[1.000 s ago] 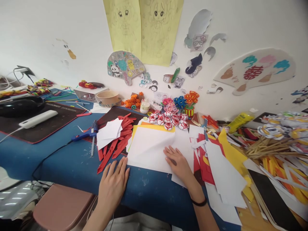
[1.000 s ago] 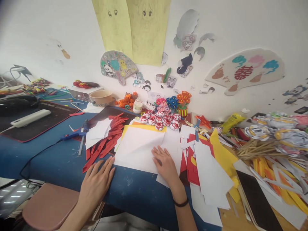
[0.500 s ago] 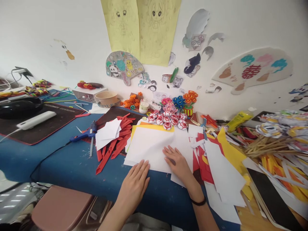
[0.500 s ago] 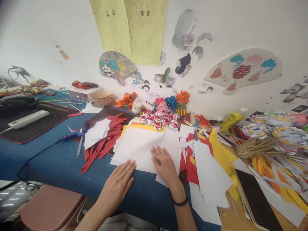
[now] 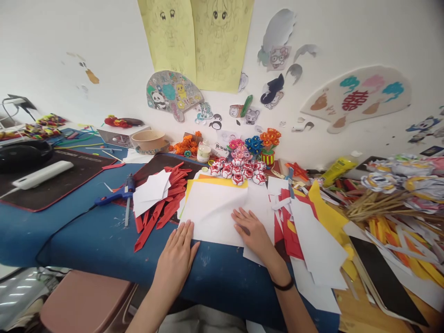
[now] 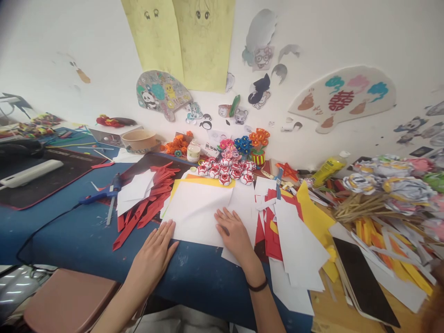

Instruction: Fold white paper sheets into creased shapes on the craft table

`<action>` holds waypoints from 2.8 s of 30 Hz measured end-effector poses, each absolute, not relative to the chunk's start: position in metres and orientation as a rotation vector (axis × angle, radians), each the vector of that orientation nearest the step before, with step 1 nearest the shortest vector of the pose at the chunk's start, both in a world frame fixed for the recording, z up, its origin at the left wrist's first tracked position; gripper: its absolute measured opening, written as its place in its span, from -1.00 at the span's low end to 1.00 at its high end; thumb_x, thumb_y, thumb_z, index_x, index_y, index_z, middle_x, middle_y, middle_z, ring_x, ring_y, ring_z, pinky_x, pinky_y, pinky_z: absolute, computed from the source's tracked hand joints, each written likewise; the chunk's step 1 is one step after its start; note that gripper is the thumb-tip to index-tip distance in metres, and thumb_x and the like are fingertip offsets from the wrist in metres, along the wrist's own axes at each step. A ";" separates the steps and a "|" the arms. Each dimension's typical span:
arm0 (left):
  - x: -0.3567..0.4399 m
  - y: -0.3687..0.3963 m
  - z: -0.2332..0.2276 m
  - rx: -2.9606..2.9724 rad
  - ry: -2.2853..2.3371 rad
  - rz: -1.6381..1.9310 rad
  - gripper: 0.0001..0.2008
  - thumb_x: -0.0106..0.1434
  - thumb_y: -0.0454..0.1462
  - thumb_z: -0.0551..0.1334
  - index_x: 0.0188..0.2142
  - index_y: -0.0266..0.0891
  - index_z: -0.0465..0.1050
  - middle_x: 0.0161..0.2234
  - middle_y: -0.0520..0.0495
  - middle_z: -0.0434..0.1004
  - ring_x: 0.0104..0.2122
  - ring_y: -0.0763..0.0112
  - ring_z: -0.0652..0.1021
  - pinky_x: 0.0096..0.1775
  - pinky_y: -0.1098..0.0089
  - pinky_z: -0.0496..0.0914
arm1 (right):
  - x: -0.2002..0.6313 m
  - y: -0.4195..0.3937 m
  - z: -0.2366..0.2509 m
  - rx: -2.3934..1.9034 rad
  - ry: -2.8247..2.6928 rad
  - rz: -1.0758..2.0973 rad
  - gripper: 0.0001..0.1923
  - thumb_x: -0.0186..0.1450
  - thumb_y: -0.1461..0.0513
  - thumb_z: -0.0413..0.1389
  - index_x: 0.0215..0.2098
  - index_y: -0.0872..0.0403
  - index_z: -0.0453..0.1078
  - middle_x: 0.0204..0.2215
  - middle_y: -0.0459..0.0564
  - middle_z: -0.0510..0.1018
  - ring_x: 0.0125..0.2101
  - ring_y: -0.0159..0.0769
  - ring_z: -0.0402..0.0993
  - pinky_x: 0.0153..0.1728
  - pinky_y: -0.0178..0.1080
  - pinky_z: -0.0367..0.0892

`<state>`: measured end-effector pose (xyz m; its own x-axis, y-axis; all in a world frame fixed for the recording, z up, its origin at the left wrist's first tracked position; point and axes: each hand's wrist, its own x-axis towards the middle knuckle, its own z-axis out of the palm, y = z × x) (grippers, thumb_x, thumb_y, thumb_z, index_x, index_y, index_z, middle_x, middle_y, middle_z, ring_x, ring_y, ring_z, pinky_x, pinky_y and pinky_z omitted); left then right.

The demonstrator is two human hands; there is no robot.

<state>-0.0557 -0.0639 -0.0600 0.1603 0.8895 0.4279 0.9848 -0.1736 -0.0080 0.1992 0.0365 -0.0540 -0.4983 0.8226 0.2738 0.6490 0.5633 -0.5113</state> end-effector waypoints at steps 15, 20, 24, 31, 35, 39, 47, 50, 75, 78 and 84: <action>-0.023 -0.035 -0.050 -2.135 -1.840 -0.411 -0.42 0.40 -0.12 -0.04 0.09 -0.70 0.31 0.09 -0.58 0.33 0.14 -0.02 0.36 0.16 0.07 0.24 | 0.199 0.036 -0.050 -1.179 -2.302 0.481 -0.59 0.36 0.26 -0.03 0.16 -0.08 0.30 0.14 -0.08 0.36 0.22 -0.20 0.16 0.21 0.08 0.07; -0.007 -0.019 -0.051 -2.111 -1.915 -0.362 -0.49 0.40 -0.24 -0.07 0.11 -0.70 0.28 0.10 -0.57 0.32 0.17 0.01 0.33 0.17 0.09 0.24 | 0.199 0.036 -0.051 -1.173 -2.305 0.466 -0.60 0.37 0.25 -0.03 0.16 -0.06 0.31 0.14 -0.06 0.37 0.23 -0.20 0.15 0.21 0.08 0.07; 0.005 -0.011 -0.052 -2.045 -1.968 -0.321 -0.54 0.35 -0.37 -0.08 0.13 -0.69 0.26 0.13 -0.52 0.30 0.20 0.05 0.28 0.19 0.12 0.21 | 0.199 0.037 -0.054 -1.160 -2.307 0.457 -0.60 0.36 0.26 -0.03 0.16 -0.07 0.31 0.14 -0.04 0.37 0.22 -0.18 0.16 0.20 0.10 0.08; 0.020 -0.040 -0.045 -2.231 -1.779 -0.336 -0.50 0.35 -0.30 0.00 0.26 -0.41 0.13 0.29 -0.26 0.05 0.26 0.01 0.14 0.17 0.02 0.24 | 0.199 0.037 -0.052 -1.179 -2.310 0.457 -0.60 0.36 0.25 -0.02 0.15 -0.06 0.32 0.14 -0.04 0.37 0.22 -0.19 0.17 0.20 0.08 0.08; 0.027 -0.049 -0.046 -2.472 -1.560 -0.379 -0.47 0.37 -0.22 0.02 0.29 -0.31 0.06 0.28 -0.17 0.08 0.24 0.17 0.22 0.13 0.16 0.32 | 0.199 0.037 -0.053 -1.180 -2.309 0.457 -0.61 0.37 0.24 -0.04 0.14 -0.05 0.33 0.14 -0.03 0.37 0.22 -0.18 0.17 0.20 0.09 0.07; 0.022 -0.045 -0.048 -2.439 -1.638 -0.426 -0.46 0.37 -0.19 0.03 0.29 -0.33 0.05 0.27 -0.20 0.11 0.23 0.18 0.25 0.10 0.20 0.35 | 0.200 0.038 -0.052 -1.174 -2.317 0.464 -0.60 0.37 0.25 -0.04 0.15 -0.07 0.32 0.14 -0.05 0.37 0.22 -0.18 0.16 0.20 0.09 0.08; -0.003 -0.033 -0.050 -2.304 -1.770 -0.446 -0.47 0.39 -0.15 0.00 0.28 -0.36 0.08 0.26 -0.24 0.16 0.23 0.16 0.24 0.13 0.18 0.31 | 0.199 0.036 -0.049 -1.187 -2.315 0.474 -0.60 0.37 0.26 -0.04 0.16 -0.06 0.31 0.15 -0.05 0.35 0.23 -0.18 0.15 0.21 0.09 0.07; 0.002 -0.030 -0.054 -2.258 -1.811 -0.446 -0.46 0.39 -0.13 0.00 0.27 -0.39 0.11 0.25 -0.29 0.16 0.23 0.10 0.25 0.12 0.14 0.30 | 0.198 0.035 -0.048 -1.187 -2.307 0.469 -0.60 0.37 0.25 -0.03 0.16 -0.06 0.31 0.15 -0.05 0.36 0.22 -0.17 0.16 0.20 0.10 0.07; -0.073 -0.050 -0.055 -2.141 -1.842 -0.395 -0.42 0.39 -0.05 -0.07 0.27 -0.35 0.13 0.23 -0.24 0.22 0.22 0.09 0.26 0.15 0.09 0.26 | 0.200 0.036 -0.047 -1.179 -2.252 0.544 -0.60 0.36 0.26 -0.03 0.14 -0.13 0.32 0.13 -0.09 0.37 0.21 -0.21 0.18 0.21 0.08 0.08; -0.080 -0.056 -0.057 -2.120 -1.847 -0.415 -0.41 0.40 -0.03 -0.12 0.26 -0.35 0.15 0.22 -0.27 0.22 0.22 0.09 0.26 0.14 0.07 0.26 | 0.199 0.035 -0.046 -1.182 -2.250 0.549 -0.59 0.35 0.27 -0.02 0.14 -0.13 0.32 0.13 -0.08 0.37 0.22 -0.21 0.17 0.21 0.09 0.07; -0.072 -0.066 -0.044 -2.066 -1.865 -0.523 -0.39 0.39 0.00 -0.15 0.29 -0.30 0.08 0.24 -0.27 0.20 0.25 -0.01 0.18 0.19 -0.07 0.15 | 0.199 0.035 -0.045 -1.197 -2.256 0.553 -0.59 0.36 0.27 -0.02 0.15 -0.12 0.31 0.14 -0.10 0.36 0.22 -0.22 0.17 0.21 0.07 0.05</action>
